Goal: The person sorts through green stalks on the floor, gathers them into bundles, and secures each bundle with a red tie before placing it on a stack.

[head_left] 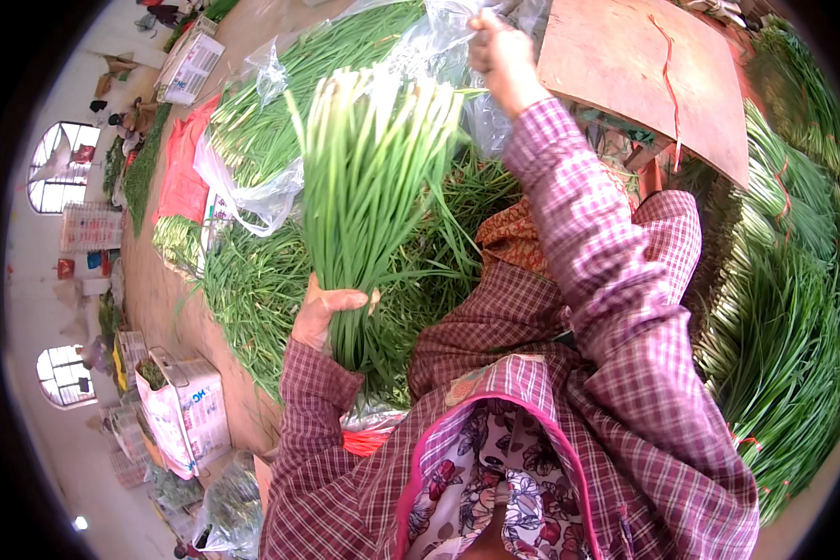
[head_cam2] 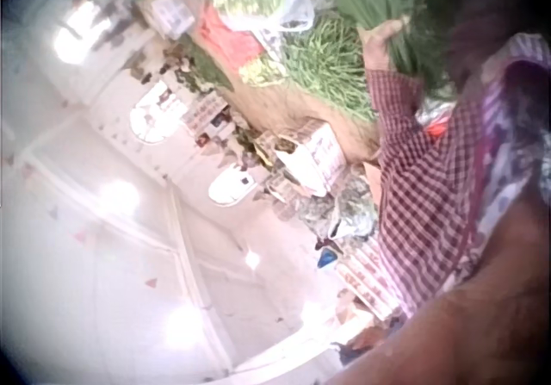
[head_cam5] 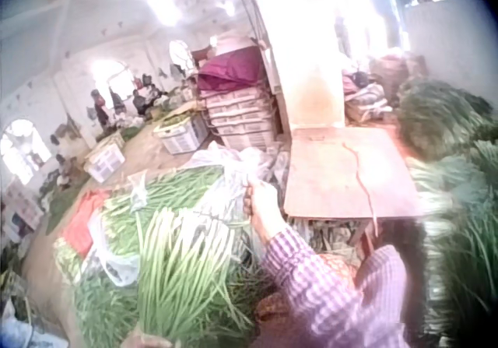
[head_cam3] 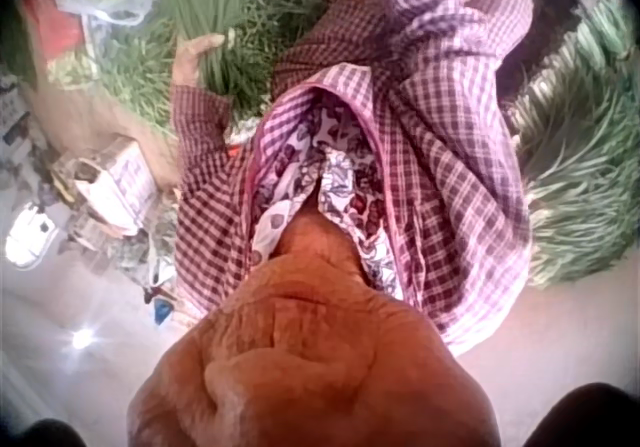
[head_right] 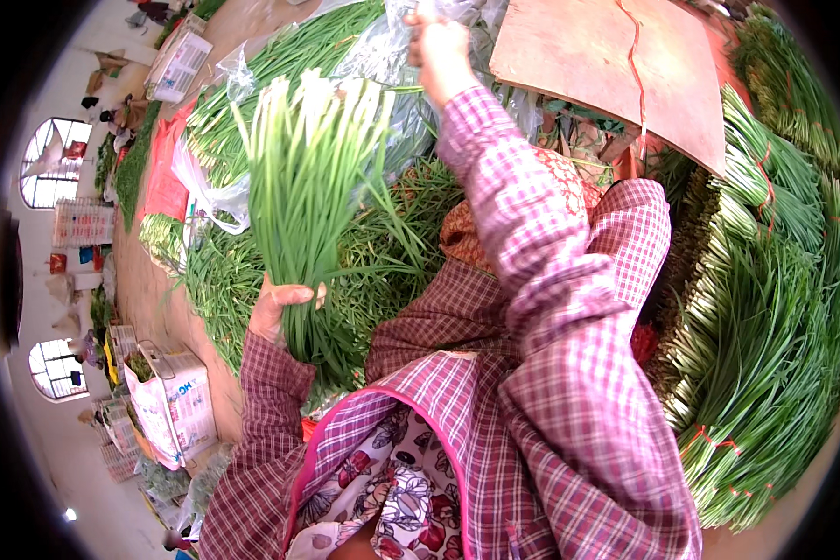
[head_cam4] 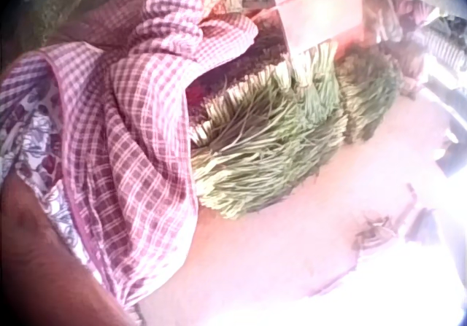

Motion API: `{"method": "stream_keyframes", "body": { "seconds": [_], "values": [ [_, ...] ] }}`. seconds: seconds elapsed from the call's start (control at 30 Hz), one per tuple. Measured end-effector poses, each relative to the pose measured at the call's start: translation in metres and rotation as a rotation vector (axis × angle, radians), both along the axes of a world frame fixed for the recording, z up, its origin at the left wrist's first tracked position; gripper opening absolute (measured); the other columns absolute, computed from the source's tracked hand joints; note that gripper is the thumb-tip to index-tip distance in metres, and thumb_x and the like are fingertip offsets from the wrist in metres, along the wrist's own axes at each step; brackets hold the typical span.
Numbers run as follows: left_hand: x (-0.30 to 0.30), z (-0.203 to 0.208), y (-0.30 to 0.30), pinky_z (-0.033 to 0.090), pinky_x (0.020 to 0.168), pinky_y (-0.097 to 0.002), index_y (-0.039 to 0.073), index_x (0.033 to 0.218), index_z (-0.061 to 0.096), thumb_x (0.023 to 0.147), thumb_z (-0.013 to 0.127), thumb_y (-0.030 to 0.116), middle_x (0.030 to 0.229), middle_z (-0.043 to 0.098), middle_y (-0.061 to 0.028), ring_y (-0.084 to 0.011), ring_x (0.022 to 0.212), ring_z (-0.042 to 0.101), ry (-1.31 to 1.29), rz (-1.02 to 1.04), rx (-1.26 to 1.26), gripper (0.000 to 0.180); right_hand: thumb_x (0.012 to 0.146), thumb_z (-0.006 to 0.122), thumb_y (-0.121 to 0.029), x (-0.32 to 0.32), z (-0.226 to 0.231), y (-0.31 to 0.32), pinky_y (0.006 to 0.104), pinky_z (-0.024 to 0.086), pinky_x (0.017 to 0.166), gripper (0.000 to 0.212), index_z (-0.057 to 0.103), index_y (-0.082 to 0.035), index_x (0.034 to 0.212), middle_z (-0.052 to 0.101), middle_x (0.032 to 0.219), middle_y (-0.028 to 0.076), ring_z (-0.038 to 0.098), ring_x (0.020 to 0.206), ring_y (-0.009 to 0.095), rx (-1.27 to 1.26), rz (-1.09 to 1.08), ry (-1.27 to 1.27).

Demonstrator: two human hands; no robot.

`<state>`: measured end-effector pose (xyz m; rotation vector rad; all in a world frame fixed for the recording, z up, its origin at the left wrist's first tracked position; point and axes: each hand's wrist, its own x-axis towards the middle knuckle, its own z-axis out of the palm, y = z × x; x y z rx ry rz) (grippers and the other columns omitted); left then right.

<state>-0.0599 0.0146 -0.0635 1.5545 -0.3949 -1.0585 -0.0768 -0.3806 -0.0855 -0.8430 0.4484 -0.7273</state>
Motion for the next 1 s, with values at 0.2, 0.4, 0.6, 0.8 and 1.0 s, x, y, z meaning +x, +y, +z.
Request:
{"method": "stream_keyframes", "body": {
  "seconds": [0.2,0.4,0.6,0.8,1.0],
  "values": [
    [0.011,-0.013,0.029,0.051,0.060,-0.0365,-0.006,0.109,0.059,0.063,0.074,0.013,0.080,0.065,-0.0153,-0.0247,0.065,0.061,0.121,0.039,-0.071,0.052,0.092,0.049,-0.061,-0.058,0.024,0.042,0.0347,0.050,0.089,0.076,0.035,-0.008,0.145,0.049,0.138,0.022,0.055,0.116,0.023,-0.552,0.344,0.177],
    [0.020,-0.015,0.030,0.053,0.068,-0.0388,-0.008,0.107,0.060,0.064,0.073,0.018,0.082,0.065,-0.0141,-0.0231,0.063,0.061,0.126,0.028,-0.081,0.052,0.073,0.069,-0.070,-0.062,0.031,0.082,0.0298,0.054,0.068,0.115,0.021,0.002,0.149,0.058,0.128,0.020,0.065,0.100,0.023,-0.691,0.581,0.203],
    [0.031,-0.021,0.035,0.051,0.070,-0.0392,-0.007,0.109,0.059,0.067,0.072,0.017,0.081,0.064,-0.0124,-0.0221,0.062,0.060,0.110,-0.115,-0.133,0.051,0.079,0.070,-0.060,-0.058,0.033,0.096,0.0190,0.045,0.051,0.108,0.021,0.006,0.148,0.060,0.124,0.020,0.067,0.076,0.014,-0.556,0.691,0.113],
    [0.036,-0.034,0.042,0.051,0.069,-0.0443,-0.006,0.107,0.060,0.070,0.071,0.016,0.083,0.065,-0.0127,-0.0248,0.064,0.061,0.191,-0.148,-0.264,0.044,0.090,0.059,-0.055,-0.053,0.038,0.096,0.0202,0.046,0.056,0.081,0.038,0.002,0.144,0.064,0.113,0.010,0.064,0.078,0.010,-0.543,0.543,0.095],
    [0.036,-0.040,0.035,0.050,0.069,-0.0419,-0.006,0.110,0.057,0.073,0.072,0.017,0.083,0.064,-0.0104,-0.0229,0.064,0.061,0.239,-0.235,-0.363,0.046,0.092,0.054,-0.058,-0.056,0.044,0.102,0.0215,0.046,0.058,0.073,0.046,-0.001,0.139,0.065,0.099,0.005,0.063,0.079,0.010,-0.561,0.507,0.146]
  ]
}}
